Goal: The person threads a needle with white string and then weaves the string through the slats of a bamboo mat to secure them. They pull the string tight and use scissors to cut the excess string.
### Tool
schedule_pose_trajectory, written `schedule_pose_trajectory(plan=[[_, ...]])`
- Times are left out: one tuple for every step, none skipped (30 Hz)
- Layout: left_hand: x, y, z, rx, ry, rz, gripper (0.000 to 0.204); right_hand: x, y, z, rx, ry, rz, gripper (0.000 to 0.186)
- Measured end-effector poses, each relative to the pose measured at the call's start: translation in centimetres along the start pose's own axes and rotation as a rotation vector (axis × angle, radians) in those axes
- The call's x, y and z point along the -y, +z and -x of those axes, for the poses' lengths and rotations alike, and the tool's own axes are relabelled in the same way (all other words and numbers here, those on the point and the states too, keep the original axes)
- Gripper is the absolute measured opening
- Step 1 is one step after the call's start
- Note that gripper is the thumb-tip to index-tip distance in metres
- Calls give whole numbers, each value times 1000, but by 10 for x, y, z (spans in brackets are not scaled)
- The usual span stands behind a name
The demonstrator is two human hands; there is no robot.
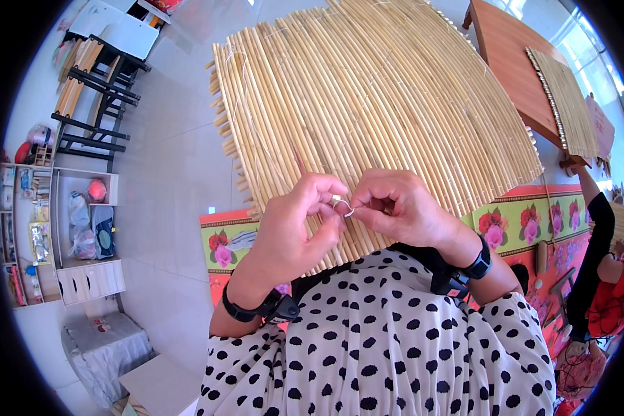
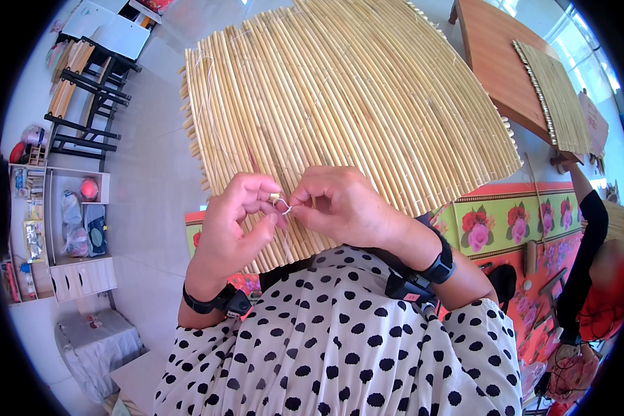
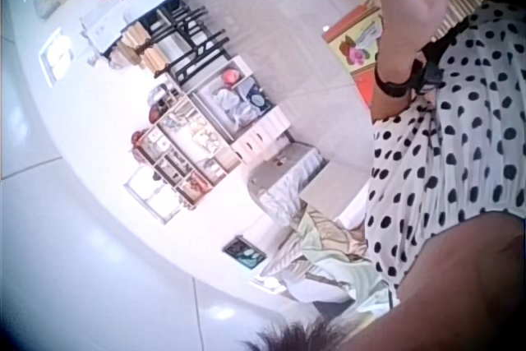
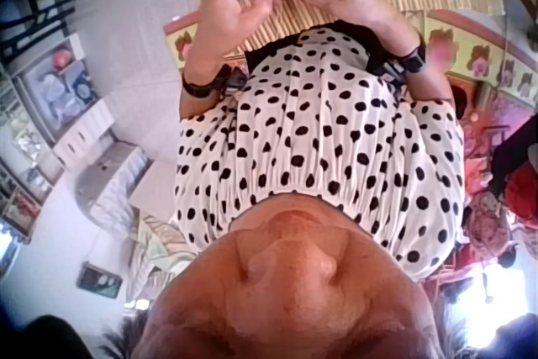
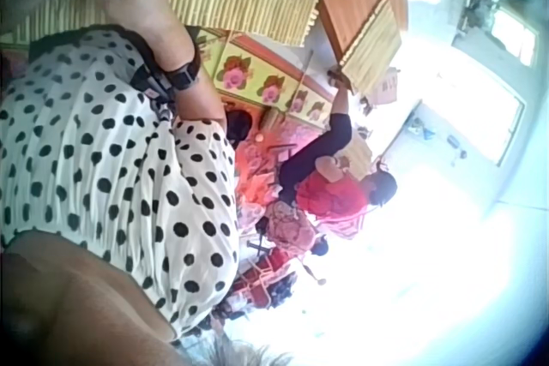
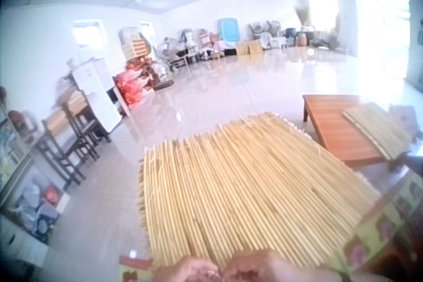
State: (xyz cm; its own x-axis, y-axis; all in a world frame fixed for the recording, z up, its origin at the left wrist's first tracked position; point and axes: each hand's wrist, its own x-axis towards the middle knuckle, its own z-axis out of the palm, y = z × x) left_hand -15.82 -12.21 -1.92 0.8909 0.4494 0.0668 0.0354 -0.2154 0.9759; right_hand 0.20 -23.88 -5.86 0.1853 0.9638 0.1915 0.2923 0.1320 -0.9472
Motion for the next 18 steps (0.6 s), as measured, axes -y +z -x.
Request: schedule_pose_trajectory(plan=[[-1,0,1,13,11,-42,20,1,0,0,2,3,4,5],[-2,0,2,25,21,-84,19,1,0,0,5,5,8,5],[-3,0,2,38,32,-126,19,2,0,-1,9,5,13,5],[-2,0,3,40,38,-189,18,2,0,-1,12,6,18,6],[-1,2,3,42,46,-253,17,2,0,-1,16,5,24,6],[0,3,3,44,54,-316,17,2,0,-1,18,9,18,6],[0,2,3,43,29,-309,16,2,0,-1,20,12,13,6],[1,1,3,43,5,-300,16,2,0,0,20,16,9,5],[2,1,3,43,-19,-291,15,1,0,0,25,10,3,5],[2,0,3,49,-28,-274,14,1,0,1,29,4,-3,5],[3,-1,3,54,-39,-258,13,0,0,0,35,-3,-11,5],[3,-1,3,58,-50,-242,13,0,0,1,37,-12,-21,5],[3,0,3,38,-50,-232,12,0,0,1,38,-20,-32,5],[4,1,3,18,-50,-222,11,-1,0,1,39,-28,-42,5],[4,2,3,-2,-51,-212,11,-1,0,1,43,-43,-46,5],[3,3,4,-12,-54,-221,11,-2,0,0,48,-57,-50,5],[2,4,4,-22,-56,-228,11,-2,-1,0,51,-71,-53,5],[1,5,5,-31,-58,-236,12,-4,-1,1,44,-90,-59,5]])
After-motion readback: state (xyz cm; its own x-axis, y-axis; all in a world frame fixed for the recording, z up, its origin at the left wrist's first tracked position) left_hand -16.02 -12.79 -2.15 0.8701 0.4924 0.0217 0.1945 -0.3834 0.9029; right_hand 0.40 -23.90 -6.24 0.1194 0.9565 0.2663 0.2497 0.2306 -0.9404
